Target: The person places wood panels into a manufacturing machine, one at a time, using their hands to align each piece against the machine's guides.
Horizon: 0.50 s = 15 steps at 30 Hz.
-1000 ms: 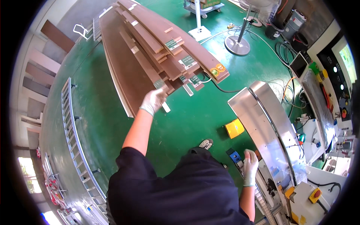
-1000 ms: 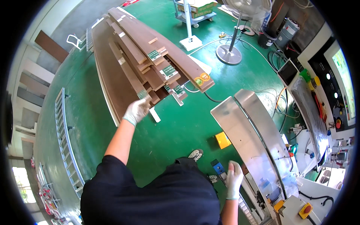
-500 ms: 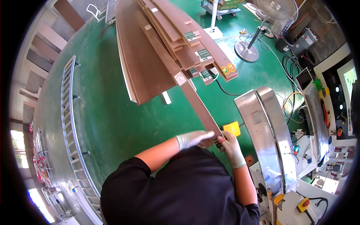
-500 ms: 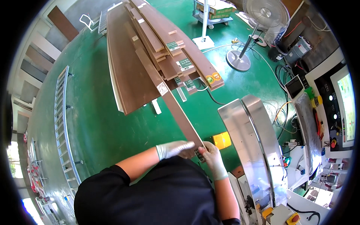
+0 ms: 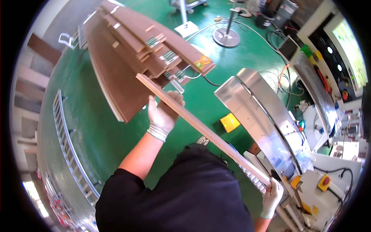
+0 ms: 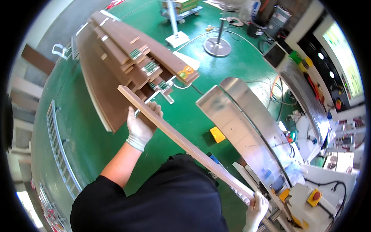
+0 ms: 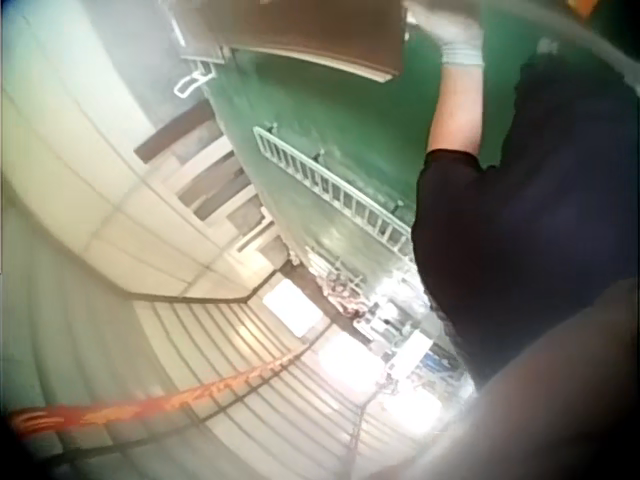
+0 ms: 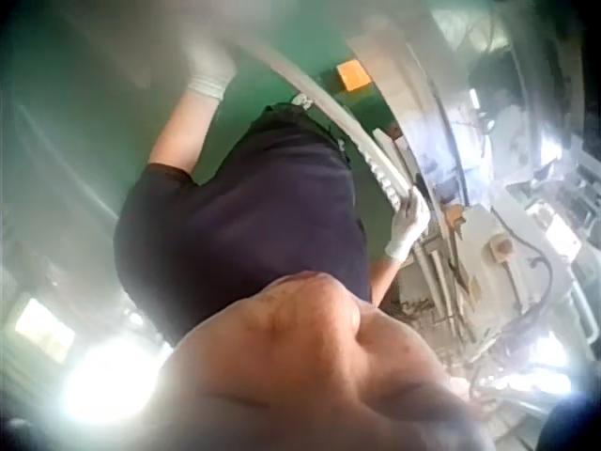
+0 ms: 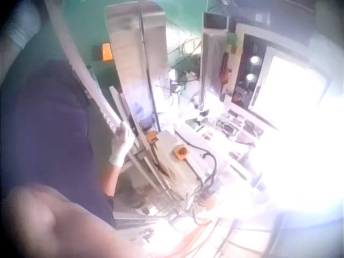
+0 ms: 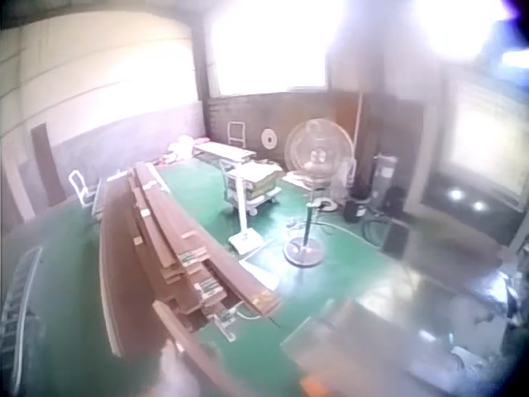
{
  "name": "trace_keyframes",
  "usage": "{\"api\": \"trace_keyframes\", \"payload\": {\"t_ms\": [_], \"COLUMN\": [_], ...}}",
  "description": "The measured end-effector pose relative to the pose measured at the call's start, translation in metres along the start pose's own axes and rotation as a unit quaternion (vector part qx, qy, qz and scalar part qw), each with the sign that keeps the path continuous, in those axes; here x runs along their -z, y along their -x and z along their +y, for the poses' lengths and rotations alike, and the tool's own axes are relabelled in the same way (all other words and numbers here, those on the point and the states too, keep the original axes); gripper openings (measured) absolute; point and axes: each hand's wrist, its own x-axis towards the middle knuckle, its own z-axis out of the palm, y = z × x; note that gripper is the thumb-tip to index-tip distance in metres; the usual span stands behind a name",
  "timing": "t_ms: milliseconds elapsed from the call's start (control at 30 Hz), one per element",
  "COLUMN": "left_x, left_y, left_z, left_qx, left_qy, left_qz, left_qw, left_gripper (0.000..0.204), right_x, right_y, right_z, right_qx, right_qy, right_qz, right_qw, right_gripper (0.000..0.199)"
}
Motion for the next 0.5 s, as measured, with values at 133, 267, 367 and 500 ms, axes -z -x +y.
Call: {"api": "trace_keyframes", "payload": {"t_ms": [133, 267, 367, 500], "left_x": [-0.033, -0.061, -0.033, -0.032], "left_y": [-0.015, -0.020, -0.011, 0.025], "left_z": [-0.084, -0.198, -0.303, -0.377], "left_qx": [0.147, 0.230, 0.261, 0.379], "left_qy": [-0.121, -0.325, -0.497, -0.513], "left_qz": [-0.057, -0.142, -0.246, -0.262], "left_qw": [0.980, 0.906, 0.790, 0.724], "left_gripper": [0.049, 0.036, 0.033, 0.037], "right_x": [0.011, -0.020, -0.115, -0.165], "right_y": [0.104, 0.184, 0.277, 0.287], "right_z": [0.038, -0.004, -0.031, -0.085], "right_qx": [-0.171, -0.440, -0.548, -0.561], "right_qy": [-0.059, -0.191, -0.332, -0.394], "right_qz": [-0.036, -0.124, -0.124, -0.064], "right_qw": [0.983, 0.869, 0.758, 0.725], "right_gripper": [0.032, 0.033, 0.044, 0.064]}}
